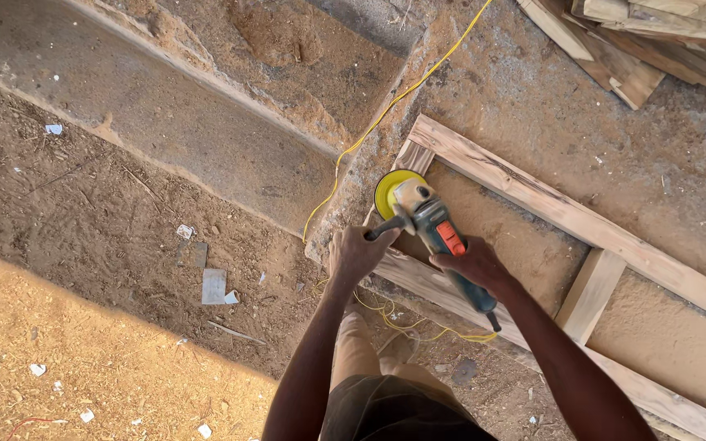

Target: The person uses an electric sander to smooth the surface of a rectangular wooden frame lying on the ground. The person moves the sander along the length and width of the frame, covering the entire surface area.

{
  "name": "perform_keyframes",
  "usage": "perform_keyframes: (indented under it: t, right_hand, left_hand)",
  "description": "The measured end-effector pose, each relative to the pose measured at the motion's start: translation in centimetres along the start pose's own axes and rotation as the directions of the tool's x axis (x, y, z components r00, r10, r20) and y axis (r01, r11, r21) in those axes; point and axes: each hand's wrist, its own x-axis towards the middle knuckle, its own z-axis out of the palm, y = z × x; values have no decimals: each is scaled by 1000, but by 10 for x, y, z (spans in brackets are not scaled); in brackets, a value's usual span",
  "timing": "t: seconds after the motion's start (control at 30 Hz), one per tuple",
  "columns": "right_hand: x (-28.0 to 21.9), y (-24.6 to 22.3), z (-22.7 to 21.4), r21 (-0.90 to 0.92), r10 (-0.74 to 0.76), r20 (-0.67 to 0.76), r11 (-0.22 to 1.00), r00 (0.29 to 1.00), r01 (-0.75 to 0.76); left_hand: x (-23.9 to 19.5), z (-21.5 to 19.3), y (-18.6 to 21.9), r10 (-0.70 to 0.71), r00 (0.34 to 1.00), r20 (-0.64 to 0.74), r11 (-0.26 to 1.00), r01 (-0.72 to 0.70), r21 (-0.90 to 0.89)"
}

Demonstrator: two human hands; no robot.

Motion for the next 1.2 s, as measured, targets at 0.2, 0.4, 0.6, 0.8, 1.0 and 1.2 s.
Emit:
perform_keyframes:
  t: [0.2, 0.4, 0.6, 0.8, 1.0, 1.2]
  right_hand:
    - [38, -17, -45, 127, -23, 14, 992, 1000, 21]
    - [2, -6, -7, 52, -6, 47, 999, 999, 3]
    - [-44, 26, 52, 51, -69, 118, 997, 991, 63]
    - [-67, 63, 97, -63, -104, 168, 991, 980, 116]
    - [-10, -22, -36, -104, -172, 147, 977, 974, 188]
    - [-11, -29, -43, -107, -110, 101, 987, 989, 121]
  left_hand:
    - [84, 29, 30, 111, 993, -32, 977, -115, -181]
    - [-1, -2, 13, 101, 990, -94, 992, -93, 86]
    - [-75, 3, -38, -16, 998, -54, 990, 8, -141]
    - [-131, 5, -46, 18, 949, -316, 997, 5, 71]
    - [-33, -14, 52, 17, 943, -331, 999, -30, -36]
    - [-27, -11, 43, -49, 976, -213, 994, 26, -107]
